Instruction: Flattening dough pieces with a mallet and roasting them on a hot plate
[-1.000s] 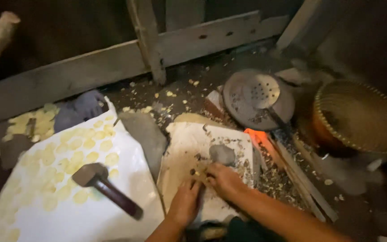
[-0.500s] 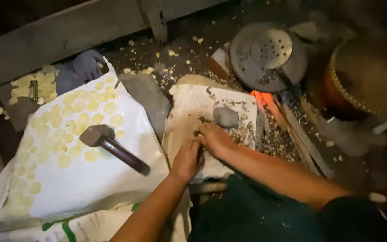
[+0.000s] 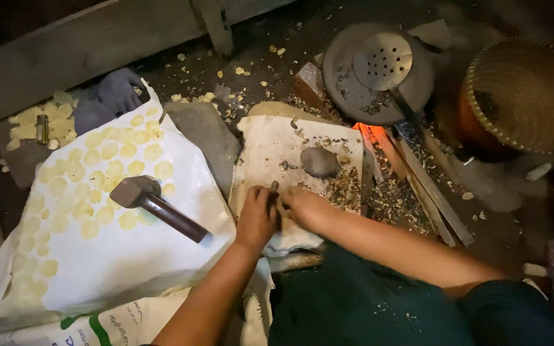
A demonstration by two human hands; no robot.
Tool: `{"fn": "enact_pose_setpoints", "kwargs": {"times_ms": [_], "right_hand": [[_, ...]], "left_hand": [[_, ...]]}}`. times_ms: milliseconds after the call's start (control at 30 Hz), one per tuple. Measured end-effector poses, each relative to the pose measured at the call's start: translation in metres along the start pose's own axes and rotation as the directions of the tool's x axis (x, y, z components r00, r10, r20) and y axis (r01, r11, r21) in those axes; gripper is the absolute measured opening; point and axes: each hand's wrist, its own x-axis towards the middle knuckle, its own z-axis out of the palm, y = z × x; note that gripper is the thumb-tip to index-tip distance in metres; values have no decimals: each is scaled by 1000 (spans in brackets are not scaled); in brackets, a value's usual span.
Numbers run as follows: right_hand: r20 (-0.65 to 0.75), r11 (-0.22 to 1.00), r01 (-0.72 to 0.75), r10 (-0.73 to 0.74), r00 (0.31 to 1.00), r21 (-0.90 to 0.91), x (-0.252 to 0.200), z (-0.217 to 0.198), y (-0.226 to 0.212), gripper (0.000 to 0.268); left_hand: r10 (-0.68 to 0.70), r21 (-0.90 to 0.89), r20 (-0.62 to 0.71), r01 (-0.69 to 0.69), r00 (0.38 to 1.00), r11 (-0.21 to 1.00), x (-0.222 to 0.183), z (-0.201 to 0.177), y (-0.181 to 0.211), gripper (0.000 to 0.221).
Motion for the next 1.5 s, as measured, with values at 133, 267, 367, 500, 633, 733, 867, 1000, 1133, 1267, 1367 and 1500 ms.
{"fn": "enact_pose_setpoints", "kwargs": {"times_ms": [133,267,367,500,633,733,867,1000,1133,1267,1367,1500], "right_hand": [[2,1000,15,-15,1000,7,-1,-1,1,23],[-119,989,6,11,993,145,-5,-18,14,27],[-198,976,188,-165,966,106,-19,-26,-8,18],[-260,911,380,-411,874,-163,-43,-33,-21,11],[-590,931,364,-305,748,-20,-52,16,59,16],[-754,974,156,23,657,166,-75,28,114,18],[-478,566,-163,791,381,808,-102,43,181,27],[-371,423,-242,899,232,873,-88,116,327,55],[-263,352,-299,917,300,887,-79,101,338,55],[-322,508,-661,862,393,553,-76,111,365,44],[-321,562,-695,827,462,448,-94,65,296,60],[-235,715,-699,681,694,10,-117,-18,182,44]], "left_hand": [[-146,-187,-111,123,983,975,9,10,-4,24],[-520,-548,78,472,851,690,23,20,0,36],[-338,-834,536,423,774,-354,23,25,-4,29],[-554,-753,600,641,577,-148,26,38,15,24],[-432,-697,682,704,591,-137,27,30,13,28],[-321,-744,659,652,681,-144,33,10,25,32],[-106,-763,559,461,822,-453,30,14,1,35],[22,-672,673,624,739,-400,42,31,12,48],[-337,-679,715,723,613,-128,27,70,40,26],[-154,-645,759,763,633,-45,12,82,45,33],[58,-662,747,734,662,154,15,58,53,26],[76,-614,757,666,649,424,41,-20,49,25]]}}
